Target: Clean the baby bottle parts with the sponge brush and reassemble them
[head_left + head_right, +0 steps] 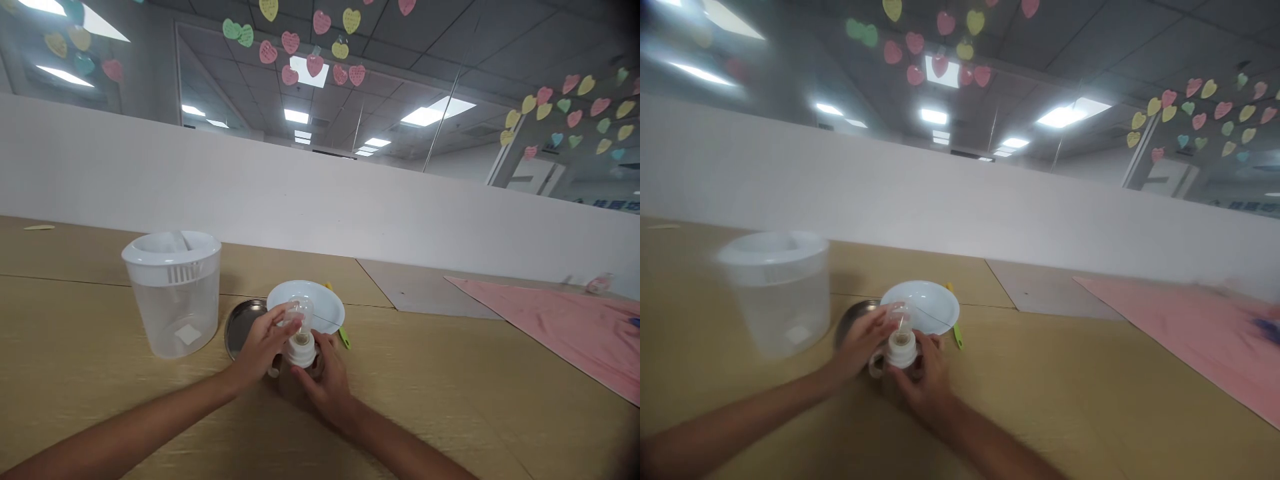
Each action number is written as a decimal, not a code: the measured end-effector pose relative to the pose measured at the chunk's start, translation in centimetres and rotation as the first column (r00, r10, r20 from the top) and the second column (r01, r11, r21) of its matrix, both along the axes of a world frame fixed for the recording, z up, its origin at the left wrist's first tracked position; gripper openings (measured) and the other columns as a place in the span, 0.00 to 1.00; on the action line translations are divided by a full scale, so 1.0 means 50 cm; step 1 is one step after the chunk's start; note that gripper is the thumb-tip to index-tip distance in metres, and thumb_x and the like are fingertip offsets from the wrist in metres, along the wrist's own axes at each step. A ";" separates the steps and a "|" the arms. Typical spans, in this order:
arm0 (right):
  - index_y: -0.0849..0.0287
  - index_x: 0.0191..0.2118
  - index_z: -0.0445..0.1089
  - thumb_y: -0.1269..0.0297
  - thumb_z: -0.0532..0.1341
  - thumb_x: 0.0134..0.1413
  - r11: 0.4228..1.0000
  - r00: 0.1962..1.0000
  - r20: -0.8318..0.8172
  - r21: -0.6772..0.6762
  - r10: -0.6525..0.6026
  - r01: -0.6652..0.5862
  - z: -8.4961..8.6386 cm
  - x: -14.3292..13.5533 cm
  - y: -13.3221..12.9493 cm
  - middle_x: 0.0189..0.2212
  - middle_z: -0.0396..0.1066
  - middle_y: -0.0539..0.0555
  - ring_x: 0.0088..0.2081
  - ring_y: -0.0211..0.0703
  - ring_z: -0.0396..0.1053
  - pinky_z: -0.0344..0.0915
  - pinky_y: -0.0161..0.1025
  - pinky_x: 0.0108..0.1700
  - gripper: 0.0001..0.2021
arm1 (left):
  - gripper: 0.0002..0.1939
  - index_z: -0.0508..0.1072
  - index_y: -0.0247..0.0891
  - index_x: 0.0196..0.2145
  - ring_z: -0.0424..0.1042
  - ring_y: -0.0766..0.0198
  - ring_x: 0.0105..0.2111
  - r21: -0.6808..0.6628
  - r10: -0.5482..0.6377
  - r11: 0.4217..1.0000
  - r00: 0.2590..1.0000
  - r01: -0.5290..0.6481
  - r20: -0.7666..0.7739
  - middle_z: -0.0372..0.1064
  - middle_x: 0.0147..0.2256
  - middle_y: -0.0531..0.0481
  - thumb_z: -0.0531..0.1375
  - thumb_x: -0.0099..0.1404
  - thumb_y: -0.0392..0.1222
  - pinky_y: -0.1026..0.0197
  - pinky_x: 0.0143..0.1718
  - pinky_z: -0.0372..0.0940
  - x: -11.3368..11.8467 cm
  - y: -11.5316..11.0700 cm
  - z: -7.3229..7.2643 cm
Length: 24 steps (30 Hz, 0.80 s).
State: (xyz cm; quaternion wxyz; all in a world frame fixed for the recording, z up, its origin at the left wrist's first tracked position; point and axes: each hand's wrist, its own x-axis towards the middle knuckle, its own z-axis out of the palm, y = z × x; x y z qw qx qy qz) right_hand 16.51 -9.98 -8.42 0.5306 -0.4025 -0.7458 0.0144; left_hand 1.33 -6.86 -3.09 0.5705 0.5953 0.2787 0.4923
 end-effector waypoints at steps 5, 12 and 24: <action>0.59 0.50 0.61 0.56 0.59 0.49 0.999 1.000 -0.005 -0.035 -0.023 0.023 0.000 -0.003 0.003 0.39 0.69 0.59 0.40 0.49 0.65 0.67 0.42 0.36 0.22 | 0.33 0.56 0.37 0.52 0.68 0.56 0.45 0.066 0.069 0.996 0.997 -0.068 -0.015 0.69 0.45 0.41 0.64 0.52 0.48 0.57 0.44 0.64 -0.010 0.017 0.019; 0.60 0.50 0.61 0.55 0.60 0.49 0.999 1.000 0.014 -0.034 -0.013 0.014 -0.002 -0.004 0.004 0.39 0.68 0.59 0.41 0.50 0.64 0.66 0.45 0.39 0.23 | 0.24 0.60 0.37 0.46 0.69 0.58 0.44 0.135 0.180 0.973 0.982 -0.187 0.065 0.69 0.45 0.42 0.61 0.55 0.50 0.58 0.43 0.63 -0.015 0.013 0.031; 0.59 0.51 0.60 0.58 0.60 0.48 0.999 1.000 0.010 -0.034 -0.011 0.011 -0.004 -0.003 0.004 0.38 0.68 0.59 0.39 0.48 0.64 0.66 0.42 0.36 0.23 | 0.23 0.67 0.40 0.50 0.63 0.56 0.47 0.572 0.391 0.820 0.753 -0.024 -0.530 0.60 0.46 0.44 0.55 0.59 0.51 0.55 0.50 0.58 -0.047 0.081 0.000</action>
